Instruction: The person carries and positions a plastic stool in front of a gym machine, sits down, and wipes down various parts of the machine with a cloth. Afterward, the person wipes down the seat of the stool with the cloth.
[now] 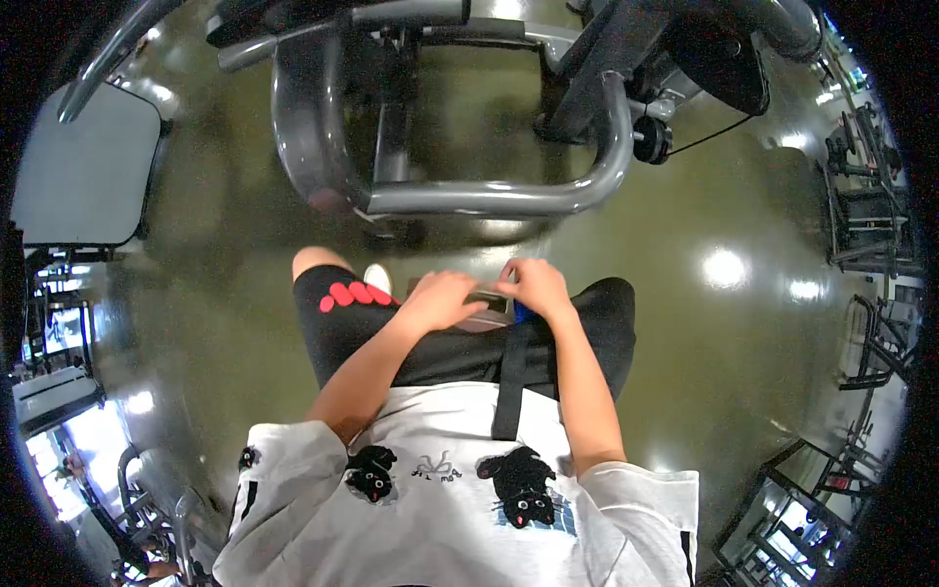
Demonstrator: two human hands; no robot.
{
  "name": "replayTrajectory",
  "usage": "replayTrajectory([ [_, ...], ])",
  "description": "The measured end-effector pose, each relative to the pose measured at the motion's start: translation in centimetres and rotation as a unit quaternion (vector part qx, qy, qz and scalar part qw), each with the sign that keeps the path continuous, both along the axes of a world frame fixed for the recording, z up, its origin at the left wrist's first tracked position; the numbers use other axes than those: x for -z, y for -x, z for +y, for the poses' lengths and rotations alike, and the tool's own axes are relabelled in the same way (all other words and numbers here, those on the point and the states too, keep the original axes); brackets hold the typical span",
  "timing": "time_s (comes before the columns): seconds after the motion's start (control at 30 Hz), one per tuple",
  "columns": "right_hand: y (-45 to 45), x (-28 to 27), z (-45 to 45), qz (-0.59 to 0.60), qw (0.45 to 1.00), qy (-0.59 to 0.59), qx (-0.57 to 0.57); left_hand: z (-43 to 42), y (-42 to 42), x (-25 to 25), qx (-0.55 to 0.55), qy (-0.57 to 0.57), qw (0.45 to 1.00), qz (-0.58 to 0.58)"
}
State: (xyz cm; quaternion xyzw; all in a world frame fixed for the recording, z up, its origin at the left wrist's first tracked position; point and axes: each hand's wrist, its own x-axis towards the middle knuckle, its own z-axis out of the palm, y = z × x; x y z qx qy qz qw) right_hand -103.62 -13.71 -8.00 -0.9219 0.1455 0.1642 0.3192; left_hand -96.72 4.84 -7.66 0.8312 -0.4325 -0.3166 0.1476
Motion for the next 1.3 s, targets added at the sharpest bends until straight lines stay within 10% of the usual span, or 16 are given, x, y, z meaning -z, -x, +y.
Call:
replayTrajectory([
  [0.27,-1.6,-2.4,2.4,-0.32,0.9,-0.154,0.254,0.6,1.1,-0.8,-0.084,0.107,0.99,-0.026],
  [0.43,-3.6,-1.9,2.3,-0.152,0.896,-0.338,0.245,-0.8,-0.3,0.9,-0.215,0.213,0.943,0.136],
  [0.57,-5.2,1.3,1.7,-0.106,0.897,-0.393,0.174,1.9,-1.2,1.8,-0.284,0.22,0.932,0.046],
  [0.87,-5.5,1.7,0.6,-0.225,0.973,-0.026,0.044,3.7,-8.5,-3.0,-0.194,0.079,0.931,-0.3],
  [1.17,-8.7,-1.2,-1.8,-0.364,0.92,0.143,0.034,0.3,-15.8,0.6,-0.443,0.163,0.882,0.003],
  [1.3,-6.5,3.6,-1.5,-0.283,0.951,0.119,0.035,1.5,-14.8,7.9,-0.554,0.244,0.754,0.253],
])
